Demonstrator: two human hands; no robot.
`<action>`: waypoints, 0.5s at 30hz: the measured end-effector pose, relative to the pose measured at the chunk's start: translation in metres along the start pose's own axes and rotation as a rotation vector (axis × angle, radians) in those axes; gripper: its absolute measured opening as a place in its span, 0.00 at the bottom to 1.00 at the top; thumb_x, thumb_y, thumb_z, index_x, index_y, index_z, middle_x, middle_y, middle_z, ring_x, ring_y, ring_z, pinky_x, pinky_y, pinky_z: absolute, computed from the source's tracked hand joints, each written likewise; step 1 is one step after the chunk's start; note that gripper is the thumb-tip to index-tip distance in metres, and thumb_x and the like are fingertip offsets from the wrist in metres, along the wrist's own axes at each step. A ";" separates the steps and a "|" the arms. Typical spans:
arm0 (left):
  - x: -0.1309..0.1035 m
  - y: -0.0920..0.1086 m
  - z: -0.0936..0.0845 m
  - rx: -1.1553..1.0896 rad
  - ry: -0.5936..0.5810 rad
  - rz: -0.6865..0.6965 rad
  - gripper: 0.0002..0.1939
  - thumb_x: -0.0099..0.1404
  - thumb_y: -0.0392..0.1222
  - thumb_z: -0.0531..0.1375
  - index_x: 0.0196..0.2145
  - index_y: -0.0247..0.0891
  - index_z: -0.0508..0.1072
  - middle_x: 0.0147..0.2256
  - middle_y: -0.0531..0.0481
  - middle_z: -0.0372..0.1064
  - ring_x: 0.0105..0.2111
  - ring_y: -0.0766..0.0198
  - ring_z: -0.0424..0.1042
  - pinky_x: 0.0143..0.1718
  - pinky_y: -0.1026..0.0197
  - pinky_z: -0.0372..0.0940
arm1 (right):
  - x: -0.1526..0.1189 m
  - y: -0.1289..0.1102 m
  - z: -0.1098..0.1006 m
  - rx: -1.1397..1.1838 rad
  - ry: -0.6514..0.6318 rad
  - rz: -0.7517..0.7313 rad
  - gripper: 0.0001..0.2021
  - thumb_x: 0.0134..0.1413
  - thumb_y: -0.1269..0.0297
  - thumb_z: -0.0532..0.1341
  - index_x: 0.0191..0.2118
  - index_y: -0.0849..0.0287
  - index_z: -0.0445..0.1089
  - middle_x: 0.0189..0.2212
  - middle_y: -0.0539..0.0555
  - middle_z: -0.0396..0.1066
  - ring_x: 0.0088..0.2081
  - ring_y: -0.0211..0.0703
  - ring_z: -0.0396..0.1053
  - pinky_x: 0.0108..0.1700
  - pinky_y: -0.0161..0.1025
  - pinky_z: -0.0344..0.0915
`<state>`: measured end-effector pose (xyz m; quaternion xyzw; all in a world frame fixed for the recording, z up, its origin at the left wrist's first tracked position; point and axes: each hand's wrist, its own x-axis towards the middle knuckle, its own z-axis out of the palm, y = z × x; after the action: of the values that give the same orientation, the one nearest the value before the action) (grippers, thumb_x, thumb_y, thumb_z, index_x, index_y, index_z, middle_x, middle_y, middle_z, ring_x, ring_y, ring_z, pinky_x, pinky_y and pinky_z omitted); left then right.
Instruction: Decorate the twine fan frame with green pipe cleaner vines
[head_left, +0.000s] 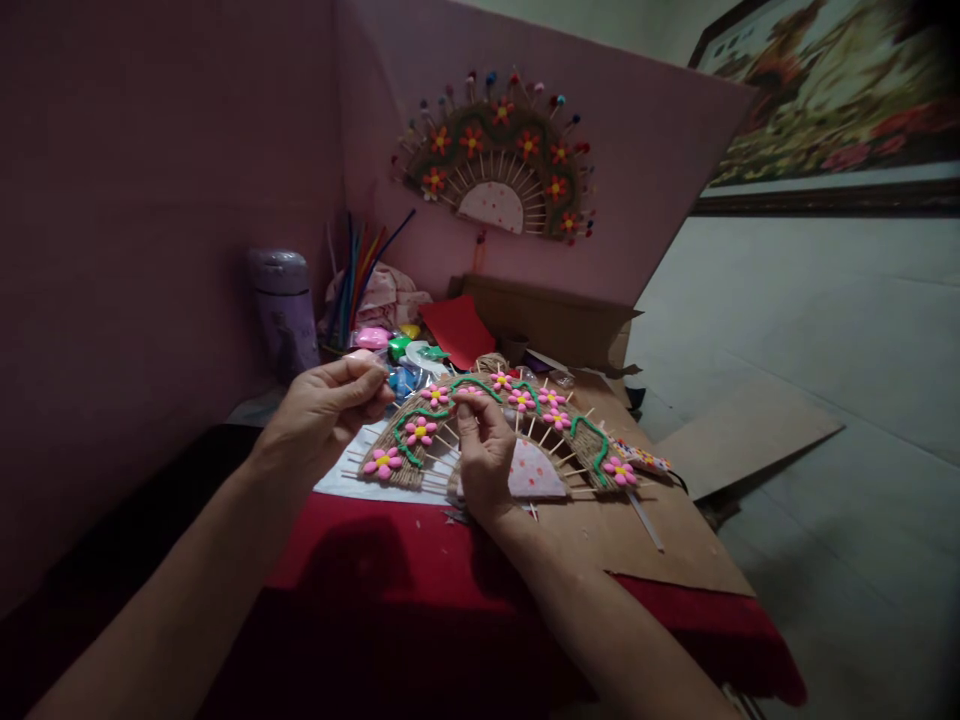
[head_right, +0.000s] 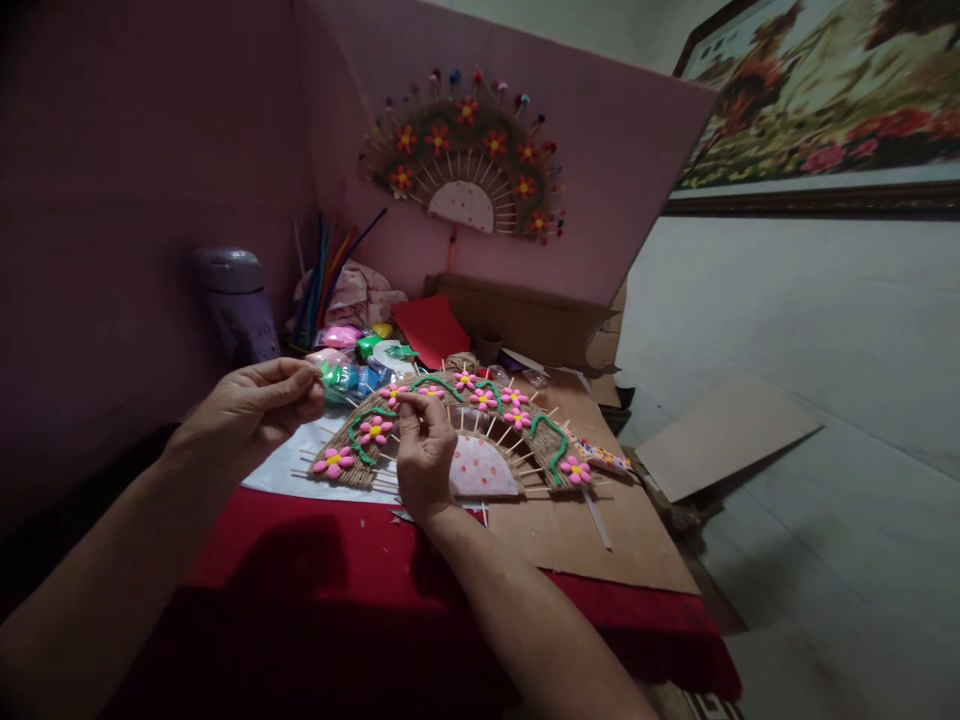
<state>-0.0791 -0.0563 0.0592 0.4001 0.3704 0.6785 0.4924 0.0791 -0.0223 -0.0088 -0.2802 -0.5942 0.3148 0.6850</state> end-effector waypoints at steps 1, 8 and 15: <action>0.000 -0.002 0.001 -0.019 -0.003 -0.015 0.14 0.41 0.39 0.72 0.23 0.32 0.71 0.20 0.53 0.65 0.21 0.71 0.65 0.23 0.68 0.61 | 0.000 0.000 0.000 0.019 0.002 0.008 0.06 0.58 0.64 0.57 0.38 0.58 0.70 0.36 0.52 0.70 0.40 0.39 0.67 0.44 0.38 0.63; -0.003 -0.013 0.010 -0.134 -0.157 -0.144 0.17 0.46 0.40 0.71 0.19 0.32 0.65 0.19 0.53 0.62 0.21 0.74 0.61 0.24 0.70 0.62 | -0.001 0.001 0.000 0.016 -0.065 -0.028 0.07 0.58 0.63 0.57 0.39 0.58 0.70 0.37 0.54 0.70 0.40 0.40 0.68 0.41 0.37 0.64; -0.002 -0.032 0.016 -0.164 -0.253 -0.237 0.14 0.51 0.42 0.68 0.22 0.32 0.68 0.18 0.54 0.60 0.19 0.73 0.61 0.22 0.71 0.61 | -0.002 -0.007 -0.003 -0.118 -0.125 -0.221 0.06 0.59 0.65 0.56 0.38 0.58 0.69 0.35 0.53 0.69 0.38 0.39 0.67 0.39 0.38 0.65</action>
<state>-0.0526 -0.0483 0.0365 0.3943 0.2935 0.5878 0.6426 0.0829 -0.0280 -0.0054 -0.2325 -0.6804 0.2187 0.6597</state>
